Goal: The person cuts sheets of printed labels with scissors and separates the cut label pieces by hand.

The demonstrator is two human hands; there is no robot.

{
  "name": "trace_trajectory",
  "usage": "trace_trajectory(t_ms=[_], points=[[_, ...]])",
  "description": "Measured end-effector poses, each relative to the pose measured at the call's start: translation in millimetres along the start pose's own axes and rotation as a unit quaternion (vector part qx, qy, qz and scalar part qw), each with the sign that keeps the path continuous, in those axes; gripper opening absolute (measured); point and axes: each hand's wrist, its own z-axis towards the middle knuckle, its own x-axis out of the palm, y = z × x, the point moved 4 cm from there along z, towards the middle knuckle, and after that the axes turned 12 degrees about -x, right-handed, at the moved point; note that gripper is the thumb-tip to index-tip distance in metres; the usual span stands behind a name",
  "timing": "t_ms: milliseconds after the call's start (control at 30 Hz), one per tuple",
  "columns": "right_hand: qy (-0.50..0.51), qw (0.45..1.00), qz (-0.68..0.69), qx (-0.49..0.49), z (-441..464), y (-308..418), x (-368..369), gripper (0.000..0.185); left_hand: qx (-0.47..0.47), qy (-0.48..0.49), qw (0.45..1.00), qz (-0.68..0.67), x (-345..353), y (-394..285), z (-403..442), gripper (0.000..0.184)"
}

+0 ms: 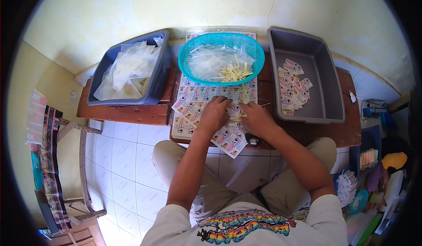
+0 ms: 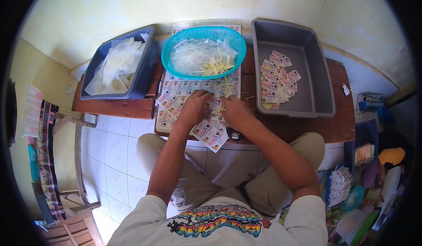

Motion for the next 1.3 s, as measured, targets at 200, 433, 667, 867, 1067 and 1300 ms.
trace_trajectory(t_ms=[200, 433, 667, 867, 1067, 1300], points=[[-0.001, 0.998, -0.005, 0.06, 11.9, -6.4, 8.7, 0.05, -0.001, -0.009, 1.0, -0.014, 0.3, -3.4, -1.3, 0.044], [-0.022, 0.998, -0.004, 0.062, 18.5, -5.8, 3.0, 0.049, -0.01, -0.003, 1.0, -0.015, 3.1, 0.1, -0.2, 0.048], [-0.053, 0.996, 0.035, 0.057, 21.2, -21.1, 16.8, 0.044, 0.035, -0.023, 0.999, -0.027, 3.5, -3.8, -2.1, 0.046], [-0.085, 0.988, 0.125, 0.027, 27.4, -30.9, 22.2, 0.032, 0.005, 0.004, 0.999, -0.051, 3.3, -0.5, -1.5, 0.049], [-0.15, 0.973, 0.175, 0.027, 24.0, -28.1, 6.0, 0.027, 0.04, -0.06, 0.995, -0.065, -13.3, -10.0, -6.5, 0.062], [-0.147, 0.969, 0.193, 0.04, 14.6, -22.6, -4.0, 0.032, 0.08, -0.084, 0.992, -0.057, -33.5, -27.9, -13.2, 0.062]])
